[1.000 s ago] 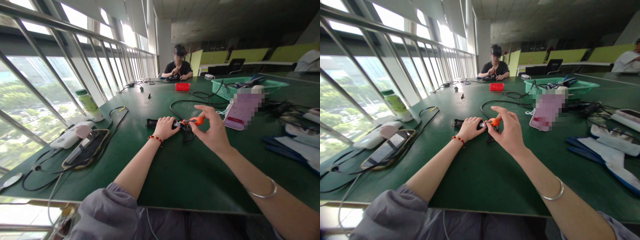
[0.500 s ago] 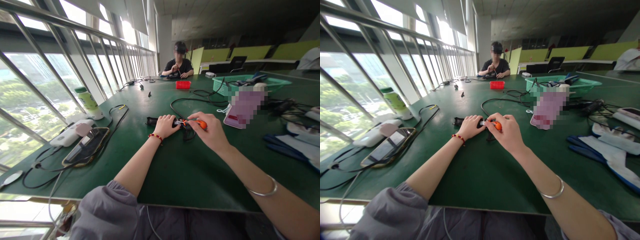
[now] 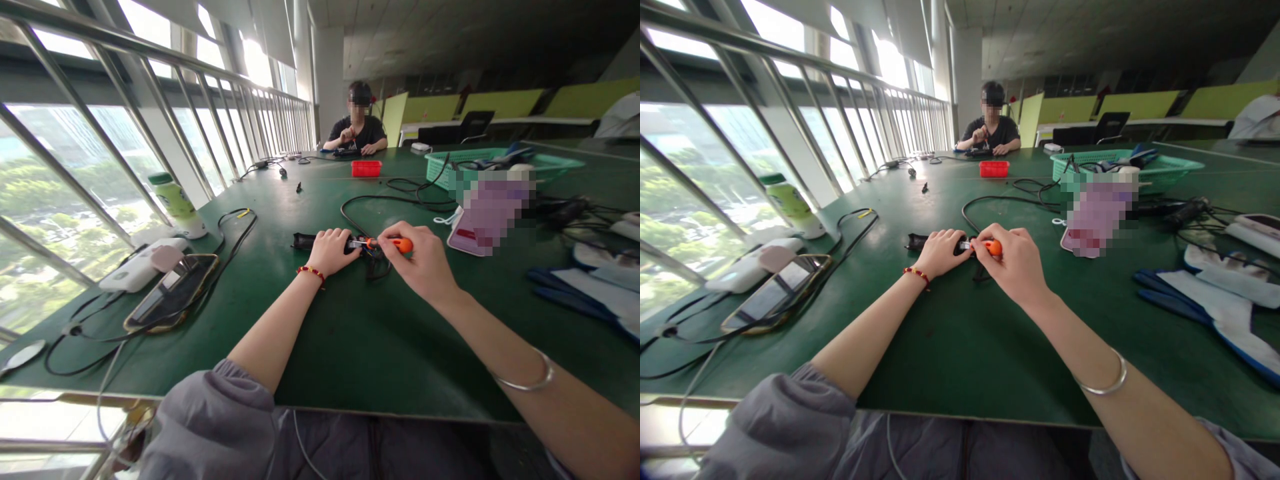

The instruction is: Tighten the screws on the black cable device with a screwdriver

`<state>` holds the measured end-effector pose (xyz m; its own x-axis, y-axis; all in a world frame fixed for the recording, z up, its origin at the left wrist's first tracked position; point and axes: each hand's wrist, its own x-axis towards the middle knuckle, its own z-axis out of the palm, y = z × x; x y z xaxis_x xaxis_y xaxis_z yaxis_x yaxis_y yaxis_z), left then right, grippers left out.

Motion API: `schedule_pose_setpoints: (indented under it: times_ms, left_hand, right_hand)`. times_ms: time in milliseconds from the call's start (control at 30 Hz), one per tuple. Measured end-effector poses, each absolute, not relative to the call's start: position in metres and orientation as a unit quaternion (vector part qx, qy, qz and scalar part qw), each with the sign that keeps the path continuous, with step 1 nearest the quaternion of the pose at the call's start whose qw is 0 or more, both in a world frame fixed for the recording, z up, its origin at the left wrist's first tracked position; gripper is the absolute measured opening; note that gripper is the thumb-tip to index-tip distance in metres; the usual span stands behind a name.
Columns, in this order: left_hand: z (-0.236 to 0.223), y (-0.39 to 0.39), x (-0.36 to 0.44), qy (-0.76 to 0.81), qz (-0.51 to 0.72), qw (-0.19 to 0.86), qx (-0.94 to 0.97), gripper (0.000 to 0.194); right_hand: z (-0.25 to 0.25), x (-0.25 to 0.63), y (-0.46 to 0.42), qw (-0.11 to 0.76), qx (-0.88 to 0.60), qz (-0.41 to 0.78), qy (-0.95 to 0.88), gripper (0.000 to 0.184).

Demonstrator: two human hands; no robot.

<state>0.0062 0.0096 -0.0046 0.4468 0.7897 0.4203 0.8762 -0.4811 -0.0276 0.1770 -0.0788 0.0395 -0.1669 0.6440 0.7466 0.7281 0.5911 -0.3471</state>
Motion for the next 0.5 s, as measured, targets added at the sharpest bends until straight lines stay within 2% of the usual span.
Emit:
schedule_pose_setpoints:
  times_ms: [267,500]
  left_hand:
    - [-0.0044,0.0105,0.0055,-0.491,-0.181,0.119,-0.844,0.042]
    - [-0.0040,0.0107,0.0055,-0.492,-0.181,0.116,-0.844,0.041]
  right_hand:
    - [0.0411,0.1772,-0.0800,0.457,-0.452,-0.058,-0.764,0.021]
    - [0.0442,0.1853,-0.0775,0.491,-0.483,-0.073,-0.721,0.023]
